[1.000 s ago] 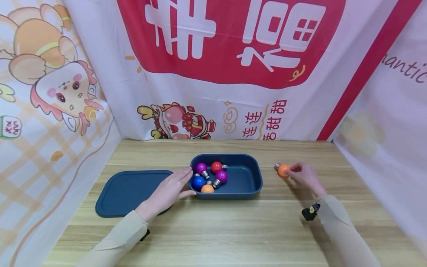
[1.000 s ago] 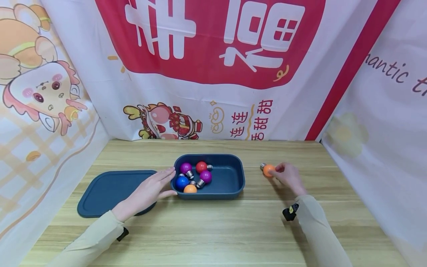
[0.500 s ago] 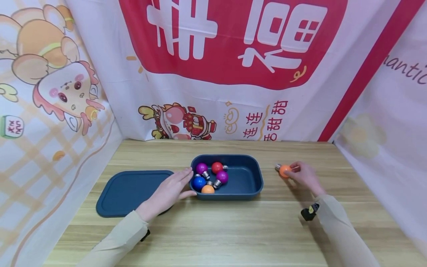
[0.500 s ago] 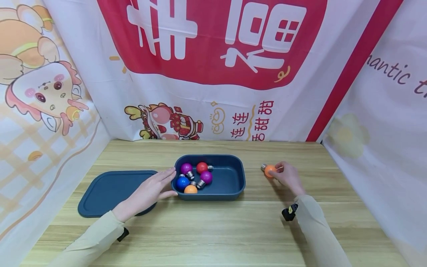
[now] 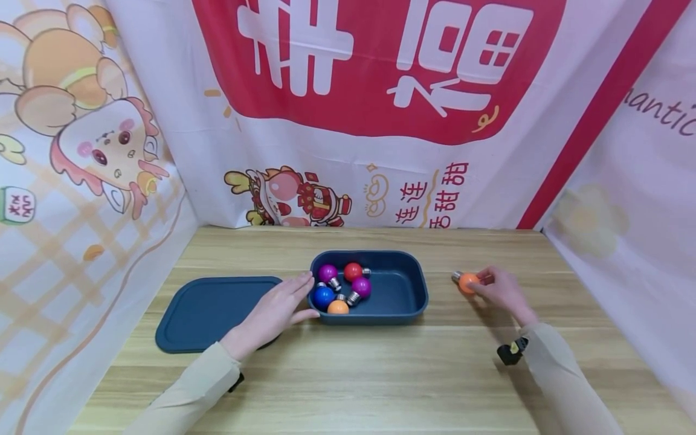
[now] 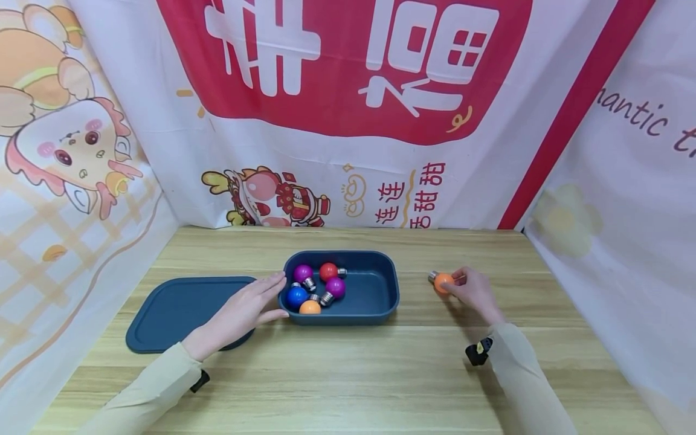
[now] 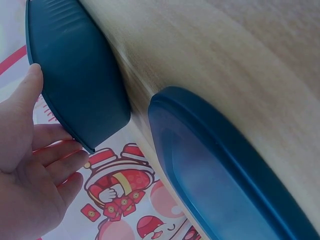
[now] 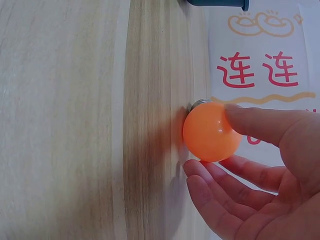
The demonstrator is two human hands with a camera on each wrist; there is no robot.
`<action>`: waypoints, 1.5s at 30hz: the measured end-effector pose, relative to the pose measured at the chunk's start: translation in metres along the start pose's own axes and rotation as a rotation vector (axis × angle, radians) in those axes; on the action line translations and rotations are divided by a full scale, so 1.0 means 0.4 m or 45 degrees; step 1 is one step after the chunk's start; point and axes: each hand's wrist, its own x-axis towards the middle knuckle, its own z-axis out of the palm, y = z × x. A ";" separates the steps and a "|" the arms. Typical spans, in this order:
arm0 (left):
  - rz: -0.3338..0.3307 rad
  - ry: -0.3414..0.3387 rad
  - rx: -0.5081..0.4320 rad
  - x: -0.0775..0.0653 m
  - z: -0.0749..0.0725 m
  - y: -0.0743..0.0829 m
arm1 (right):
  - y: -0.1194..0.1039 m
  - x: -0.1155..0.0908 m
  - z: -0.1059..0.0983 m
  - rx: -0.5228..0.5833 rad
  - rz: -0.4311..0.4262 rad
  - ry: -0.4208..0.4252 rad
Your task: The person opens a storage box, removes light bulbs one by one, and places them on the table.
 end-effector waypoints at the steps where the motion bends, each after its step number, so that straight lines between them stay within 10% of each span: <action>1: 0.000 0.001 0.001 0.000 -0.001 0.000 | 0.000 0.001 0.000 -0.001 0.002 -0.002; 45: -0.012 -0.022 -0.023 0.001 -0.008 0.005 | 0.033 0.006 -0.017 0.040 0.002 0.026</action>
